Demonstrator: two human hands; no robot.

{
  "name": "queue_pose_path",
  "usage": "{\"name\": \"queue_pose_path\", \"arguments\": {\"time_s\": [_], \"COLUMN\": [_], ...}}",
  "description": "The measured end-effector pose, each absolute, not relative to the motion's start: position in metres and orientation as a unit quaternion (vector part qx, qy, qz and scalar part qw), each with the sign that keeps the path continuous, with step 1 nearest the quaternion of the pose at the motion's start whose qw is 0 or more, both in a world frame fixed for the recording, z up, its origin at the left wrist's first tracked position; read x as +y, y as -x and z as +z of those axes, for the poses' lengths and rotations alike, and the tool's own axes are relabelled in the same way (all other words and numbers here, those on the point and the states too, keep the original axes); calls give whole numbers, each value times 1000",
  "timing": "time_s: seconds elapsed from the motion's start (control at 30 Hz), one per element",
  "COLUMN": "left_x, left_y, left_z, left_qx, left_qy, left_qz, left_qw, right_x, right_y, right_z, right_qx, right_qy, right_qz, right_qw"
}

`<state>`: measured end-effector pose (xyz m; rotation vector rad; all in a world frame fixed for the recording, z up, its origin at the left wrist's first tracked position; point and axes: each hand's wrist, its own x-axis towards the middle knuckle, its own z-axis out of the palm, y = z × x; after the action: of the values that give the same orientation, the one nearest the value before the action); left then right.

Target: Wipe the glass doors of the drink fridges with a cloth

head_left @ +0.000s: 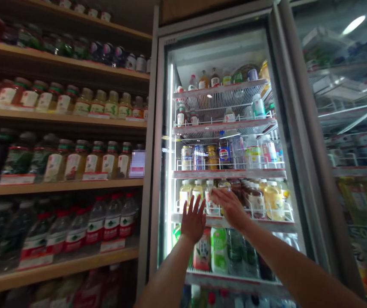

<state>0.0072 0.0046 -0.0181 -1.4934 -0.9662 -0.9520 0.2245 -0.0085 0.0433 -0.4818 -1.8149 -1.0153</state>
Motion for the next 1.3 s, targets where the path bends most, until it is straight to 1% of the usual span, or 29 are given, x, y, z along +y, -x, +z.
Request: {"name": "queue_pose_path", "arguments": {"time_s": [0.07, 0.13, 0.2, 0.3, 0.37, 0.4, 0.47, 0.57, 0.63, 0.7, 0.83, 0.9, 1.0, 1.13, 1.2, 1.3], "left_x": [4, 4, 4, 4, 5, 5, 4, 3, 3, 2, 0, -5, -13, -16, -14, -12], "left_y": [-8, -8, -8, -8, -9, -9, -10, -10, -10, -10, -11, -9, -1, 15, 22, 31], "left_z": [-18, -18, -18, -18, -18, -18, -18, -17, -15, -15, -19, -17, 9, 79, 110, 137], "left_qx": [-408, -406, -402, -391, -392, -396, -408, -413, -399, -377, -355, -357, -356, -344, -351, -358], "left_qy": [629, 632, 634, 635, 634, 634, 634, 634, 629, 625, 630, 637, 653, 652, 652, 674], "left_qz": [-400, -400, -401, -408, -409, -408, -405, -402, -412, -427, -441, -439, -431, -424, -415, -391], "left_qw": [527, 525, 526, 528, 526, 524, 517, 516, 524, 534, 532, 523, 512, 526, 528, 515], "right_x": [-4, -1, -4, -12, -16, -16, -14, -10, -10, -13, -19, -20, -20, -20, -22, -26], "right_y": [-228, -230, -229, -229, -233, -236, -244, -255, -259, -259, -247, -238, -226, -217, -217, -222], "right_z": [66, 70, 54, 19, 11, 14, 31, 58, 60, 45, 6, 3, 28, 69, 82, 102], "right_qx": [-683, -651, -676, -757, -787, -788, -762, -680, -656, -681, -764, -779, -783, -777, -784, -804], "right_qy": [234, 248, 232, 183, 164, 165, 190, 243, 237, 208, 152, 134, 142, 171, 176, 159], "right_qz": [-406, -407, -420, -432, -432, -432, -437, -438, -444, -455, -457, -454, -437, -407, -395, -395], "right_qw": [560, 592, 559, 455, 410, 406, 439, 536, 563, 535, 430, 411, 419, 449, 445, 416]}}
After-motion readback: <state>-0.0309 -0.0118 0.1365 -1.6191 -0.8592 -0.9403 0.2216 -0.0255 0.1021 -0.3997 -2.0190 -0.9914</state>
